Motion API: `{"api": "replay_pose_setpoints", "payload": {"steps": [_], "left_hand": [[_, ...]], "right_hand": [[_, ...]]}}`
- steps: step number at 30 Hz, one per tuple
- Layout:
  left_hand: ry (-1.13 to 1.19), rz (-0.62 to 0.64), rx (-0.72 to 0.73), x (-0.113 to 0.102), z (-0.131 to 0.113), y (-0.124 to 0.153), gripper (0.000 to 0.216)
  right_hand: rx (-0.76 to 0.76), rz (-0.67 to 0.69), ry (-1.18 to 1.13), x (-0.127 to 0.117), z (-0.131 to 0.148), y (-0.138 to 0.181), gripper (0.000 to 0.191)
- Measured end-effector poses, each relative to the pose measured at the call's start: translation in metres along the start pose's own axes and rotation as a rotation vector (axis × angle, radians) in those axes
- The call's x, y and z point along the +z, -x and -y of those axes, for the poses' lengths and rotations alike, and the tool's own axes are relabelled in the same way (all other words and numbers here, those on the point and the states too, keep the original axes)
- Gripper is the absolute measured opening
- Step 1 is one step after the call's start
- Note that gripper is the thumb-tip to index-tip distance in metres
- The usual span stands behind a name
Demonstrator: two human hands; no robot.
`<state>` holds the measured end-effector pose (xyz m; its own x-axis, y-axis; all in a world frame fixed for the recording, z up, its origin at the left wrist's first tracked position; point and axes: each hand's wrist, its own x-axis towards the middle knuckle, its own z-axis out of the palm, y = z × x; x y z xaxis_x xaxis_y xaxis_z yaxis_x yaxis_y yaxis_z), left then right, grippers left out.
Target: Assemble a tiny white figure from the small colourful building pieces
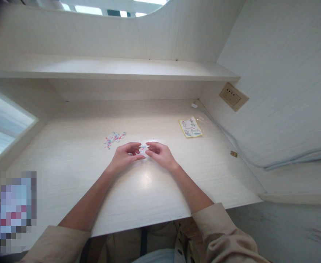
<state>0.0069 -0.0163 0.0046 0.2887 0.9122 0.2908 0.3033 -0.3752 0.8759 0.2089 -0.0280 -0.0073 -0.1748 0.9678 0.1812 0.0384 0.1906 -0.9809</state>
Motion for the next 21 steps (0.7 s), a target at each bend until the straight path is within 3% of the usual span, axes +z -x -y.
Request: {"api": "replay_pose_setpoints", "payload": {"steps": [8, 21], "left_hand": [[0.078, -0.064, -0.093, 0.003, 0.0026, -0.0023, 0.036], [-0.076, -0.071, 0.028, 0.0008, -0.0011, -0.0054, 0.021]], "right_hand": [[-0.005, -0.041, 0.074, 0.0014, -0.0006, -0.0009, 0.039], [-0.162, -0.124, 0.346, 0.0006, -0.0004, -0.0019, 0.022]]}}
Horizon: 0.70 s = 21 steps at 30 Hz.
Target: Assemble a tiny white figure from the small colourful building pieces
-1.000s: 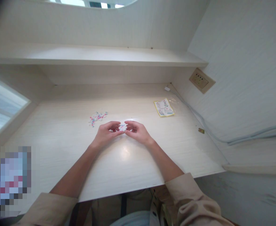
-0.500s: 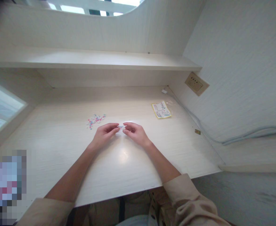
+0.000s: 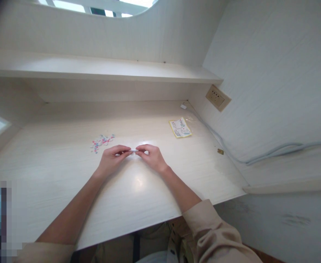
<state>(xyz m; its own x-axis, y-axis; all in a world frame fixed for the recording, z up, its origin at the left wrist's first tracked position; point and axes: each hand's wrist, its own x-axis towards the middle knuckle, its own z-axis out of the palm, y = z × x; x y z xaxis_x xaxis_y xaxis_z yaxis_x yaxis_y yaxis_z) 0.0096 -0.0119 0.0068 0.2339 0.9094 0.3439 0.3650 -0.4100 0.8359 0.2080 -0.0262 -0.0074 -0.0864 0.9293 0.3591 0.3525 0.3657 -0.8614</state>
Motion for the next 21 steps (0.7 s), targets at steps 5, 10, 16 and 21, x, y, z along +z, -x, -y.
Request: {"api": "replay_pose_setpoints", "payload": {"steps": [5, 10, 16, 21], "left_hand": [[-0.021, 0.007, 0.016, -0.0007, -0.0006, -0.0006, 0.019], [-0.04, 0.017, 0.029, -0.0002, 0.003, -0.0004, 0.02], [-0.097, 0.035, 0.022, -0.0014, 0.0043, -0.0009, 0.018], [-0.157, 0.073, 0.019, -0.0018, 0.0072, -0.0012, 0.017]], "right_hand": [[-0.05, 0.014, 0.079, -0.0015, 0.0025, -0.0003, 0.019], [-0.087, 0.038, 0.139, -0.003, 0.0032, -0.0009, 0.017], [-0.121, 0.053, 0.224, -0.0027, 0.0023, -0.0026, 0.015], [-0.126, 0.076, 0.301, -0.0012, -0.001, -0.0038, 0.015]]}}
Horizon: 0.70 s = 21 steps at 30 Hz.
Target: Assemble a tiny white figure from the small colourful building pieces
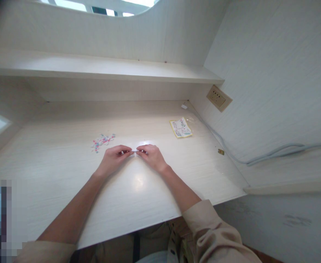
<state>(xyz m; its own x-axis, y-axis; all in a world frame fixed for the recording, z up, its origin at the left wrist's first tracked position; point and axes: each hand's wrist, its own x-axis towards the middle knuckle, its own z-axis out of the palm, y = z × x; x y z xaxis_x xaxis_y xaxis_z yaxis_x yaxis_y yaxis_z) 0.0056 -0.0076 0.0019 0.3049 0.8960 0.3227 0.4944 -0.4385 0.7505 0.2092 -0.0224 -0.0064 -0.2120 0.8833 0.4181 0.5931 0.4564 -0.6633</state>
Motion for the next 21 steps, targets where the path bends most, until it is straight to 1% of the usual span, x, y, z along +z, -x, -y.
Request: {"api": "replay_pose_setpoints", "payload": {"steps": [5, 13, 16, 21], "left_hand": [[-0.06, 0.067, -0.01, 0.001, 0.0024, 0.0001, 0.018], [-0.118, 0.125, -0.008, -0.0006, -0.0007, 0.0002, 0.021], [-0.082, 0.124, -0.019, -0.0009, -0.001, 0.0004, 0.021], [0.042, 0.111, -0.067, -0.0014, 0.0006, 0.0002, 0.024]], "right_hand": [[-0.001, 0.066, 0.08, 0.0022, -0.0033, -0.0001, 0.018], [0.023, 0.102, 0.066, 0.0026, -0.0062, 0.0011, 0.023], [0.02, 0.105, 0.065, 0.0031, -0.0075, 0.0013, 0.023], [-0.002, 0.12, 0.029, 0.0016, -0.0087, 0.0018, 0.026]]}}
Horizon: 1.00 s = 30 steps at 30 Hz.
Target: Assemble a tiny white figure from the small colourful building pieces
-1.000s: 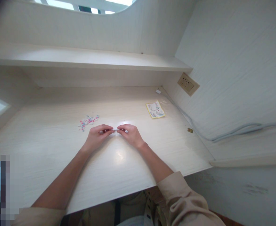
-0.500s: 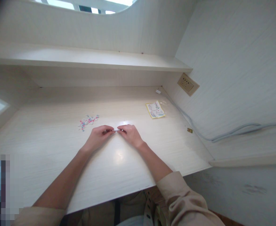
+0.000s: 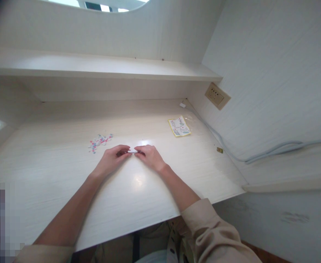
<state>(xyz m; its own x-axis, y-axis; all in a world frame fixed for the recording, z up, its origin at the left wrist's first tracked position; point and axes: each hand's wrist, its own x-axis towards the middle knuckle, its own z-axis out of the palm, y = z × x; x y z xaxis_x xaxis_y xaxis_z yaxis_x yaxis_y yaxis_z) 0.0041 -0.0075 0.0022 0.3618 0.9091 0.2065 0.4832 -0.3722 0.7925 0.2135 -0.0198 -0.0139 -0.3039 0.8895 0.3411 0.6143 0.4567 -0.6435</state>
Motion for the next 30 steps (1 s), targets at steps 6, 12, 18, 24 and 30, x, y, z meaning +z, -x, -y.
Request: {"api": "replay_pose_setpoints", "payload": {"steps": [6, 12, 18, 24, 30], "left_hand": [[0.043, -0.006, -0.028, -0.0038, 0.0015, 0.0004, 0.037], [0.026, -0.014, -0.029, -0.007, 0.0018, 0.0002, 0.04], [0.014, -0.023, -0.023, -0.0073, 0.0021, 0.0006, 0.04], [-0.013, -0.038, -0.007, -0.0072, 0.0032, 0.0009, 0.039], [-0.013, -0.038, -0.022, -0.0068, 0.0032, 0.0012, 0.039]], "right_hand": [[0.006, 0.021, -0.086, -0.0053, 0.0022, 0.0003, 0.038], [0.011, -0.009, -0.115, -0.0064, 0.0015, 0.0009, 0.042], [0.01, -0.022, -0.131, -0.0043, -0.0014, 0.0018, 0.046], [0.014, -0.02, -0.152, -0.0036, -0.001, 0.0016, 0.046], [0.012, -0.023, -0.16, -0.0035, -0.0011, 0.0015, 0.047]]}}
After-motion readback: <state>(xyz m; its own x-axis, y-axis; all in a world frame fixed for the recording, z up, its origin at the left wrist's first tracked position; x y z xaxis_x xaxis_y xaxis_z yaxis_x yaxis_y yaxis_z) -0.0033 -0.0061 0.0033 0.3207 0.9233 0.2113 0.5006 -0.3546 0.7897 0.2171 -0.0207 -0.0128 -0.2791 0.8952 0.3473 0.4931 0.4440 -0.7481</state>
